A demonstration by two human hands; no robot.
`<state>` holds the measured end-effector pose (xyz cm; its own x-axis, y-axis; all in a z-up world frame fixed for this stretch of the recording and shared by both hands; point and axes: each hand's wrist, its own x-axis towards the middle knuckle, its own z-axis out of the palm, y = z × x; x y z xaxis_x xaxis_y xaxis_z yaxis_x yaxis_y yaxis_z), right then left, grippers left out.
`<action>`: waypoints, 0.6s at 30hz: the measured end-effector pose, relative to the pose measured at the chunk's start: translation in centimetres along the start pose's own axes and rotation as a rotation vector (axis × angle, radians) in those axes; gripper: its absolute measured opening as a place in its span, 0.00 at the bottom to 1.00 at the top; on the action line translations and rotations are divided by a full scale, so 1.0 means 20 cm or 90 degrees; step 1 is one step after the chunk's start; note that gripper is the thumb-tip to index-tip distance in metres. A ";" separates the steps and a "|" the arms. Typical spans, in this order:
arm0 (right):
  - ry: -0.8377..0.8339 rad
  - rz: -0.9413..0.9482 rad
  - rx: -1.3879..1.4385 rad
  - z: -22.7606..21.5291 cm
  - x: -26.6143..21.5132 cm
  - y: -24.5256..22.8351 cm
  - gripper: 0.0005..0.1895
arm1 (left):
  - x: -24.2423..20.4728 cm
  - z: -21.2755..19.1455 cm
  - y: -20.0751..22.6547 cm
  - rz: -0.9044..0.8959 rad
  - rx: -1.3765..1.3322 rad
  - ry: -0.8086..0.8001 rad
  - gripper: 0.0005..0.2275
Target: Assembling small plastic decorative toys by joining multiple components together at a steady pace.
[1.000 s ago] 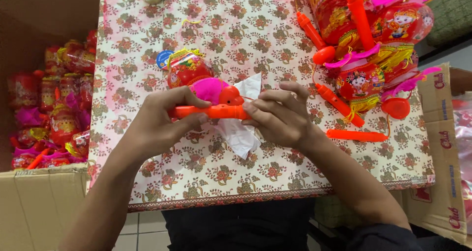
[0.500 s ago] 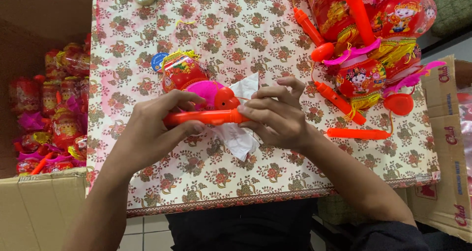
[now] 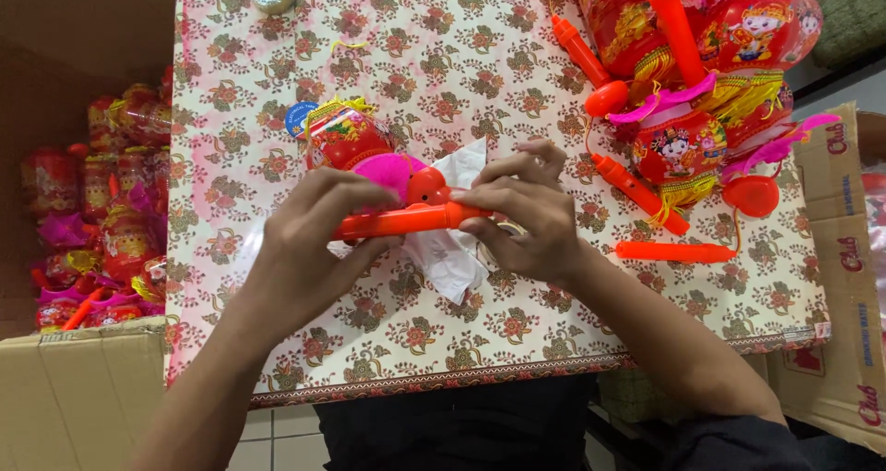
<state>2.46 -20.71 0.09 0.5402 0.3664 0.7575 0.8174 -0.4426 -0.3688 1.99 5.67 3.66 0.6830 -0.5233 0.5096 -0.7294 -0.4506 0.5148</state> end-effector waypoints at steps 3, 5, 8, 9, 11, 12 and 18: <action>0.027 -0.030 -0.009 -0.02 0.02 -0.01 0.10 | 0.00 -0.02 0.01 -0.095 0.027 -0.035 0.24; 0.037 -0.074 -0.048 -0.02 0.01 -0.01 0.09 | -0.01 -0.01 0.00 -0.098 0.043 -0.026 0.21; 0.071 -0.091 -0.030 0.01 -0.02 0.00 0.07 | -0.01 0.00 -0.01 -0.085 0.019 -0.041 0.20; 0.072 -0.091 -0.031 0.01 -0.02 0.00 0.07 | 0.00 -0.01 0.00 -0.084 0.019 -0.042 0.20; 0.053 -0.068 -0.041 -0.01 -0.03 -0.01 0.12 | 0.01 -0.02 0.03 -0.080 -0.018 -0.031 0.08; 0.054 -0.068 -0.042 -0.01 -0.02 -0.01 0.12 | 0.02 -0.01 0.03 -0.078 -0.018 -0.033 0.08; 0.058 -0.027 -0.033 -0.01 0.01 -0.03 0.13 | -0.01 0.05 0.01 0.011 0.057 0.019 0.14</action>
<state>2.14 -20.56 0.57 0.4826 0.3108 0.8189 0.8266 -0.4707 -0.3085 1.71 5.06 2.98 0.6697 -0.5101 0.5397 -0.7411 -0.5054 0.4419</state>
